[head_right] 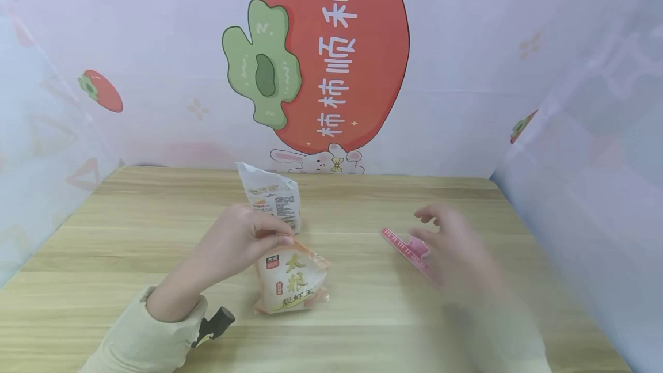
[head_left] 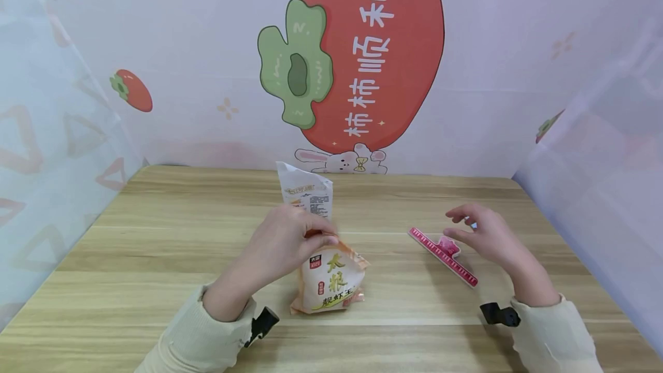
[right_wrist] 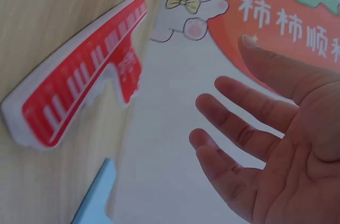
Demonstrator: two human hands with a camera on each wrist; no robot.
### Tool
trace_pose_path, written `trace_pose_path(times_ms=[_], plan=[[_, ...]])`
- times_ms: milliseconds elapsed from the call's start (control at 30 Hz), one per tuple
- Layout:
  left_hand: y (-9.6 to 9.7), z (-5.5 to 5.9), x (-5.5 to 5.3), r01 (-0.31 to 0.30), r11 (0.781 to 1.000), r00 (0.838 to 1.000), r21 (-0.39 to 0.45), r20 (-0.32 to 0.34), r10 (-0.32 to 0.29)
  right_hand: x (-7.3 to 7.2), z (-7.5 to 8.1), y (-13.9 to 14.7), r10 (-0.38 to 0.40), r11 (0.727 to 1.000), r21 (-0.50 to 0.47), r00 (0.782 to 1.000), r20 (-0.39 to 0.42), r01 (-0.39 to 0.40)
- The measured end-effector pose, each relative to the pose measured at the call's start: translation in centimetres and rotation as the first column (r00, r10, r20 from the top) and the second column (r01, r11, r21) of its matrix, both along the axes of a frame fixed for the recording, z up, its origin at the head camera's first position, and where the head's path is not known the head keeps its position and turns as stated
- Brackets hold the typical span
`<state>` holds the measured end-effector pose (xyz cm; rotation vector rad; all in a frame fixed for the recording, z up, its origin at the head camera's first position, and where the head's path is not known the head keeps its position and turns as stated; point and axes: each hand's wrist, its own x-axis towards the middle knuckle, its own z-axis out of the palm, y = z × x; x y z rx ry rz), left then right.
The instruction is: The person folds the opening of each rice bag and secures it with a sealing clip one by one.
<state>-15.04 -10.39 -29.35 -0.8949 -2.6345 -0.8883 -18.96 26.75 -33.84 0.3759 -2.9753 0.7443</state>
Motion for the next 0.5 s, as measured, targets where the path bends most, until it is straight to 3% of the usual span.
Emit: trace_pose_path(times_ms=[500], plan=[[0.3,0.4,0.8,-0.026,1.0,0.999,0.003,0.025,0.026,-0.6,-2.0,1.8,0.035,0.999,0.008,0.989,0.142,-0.037]])
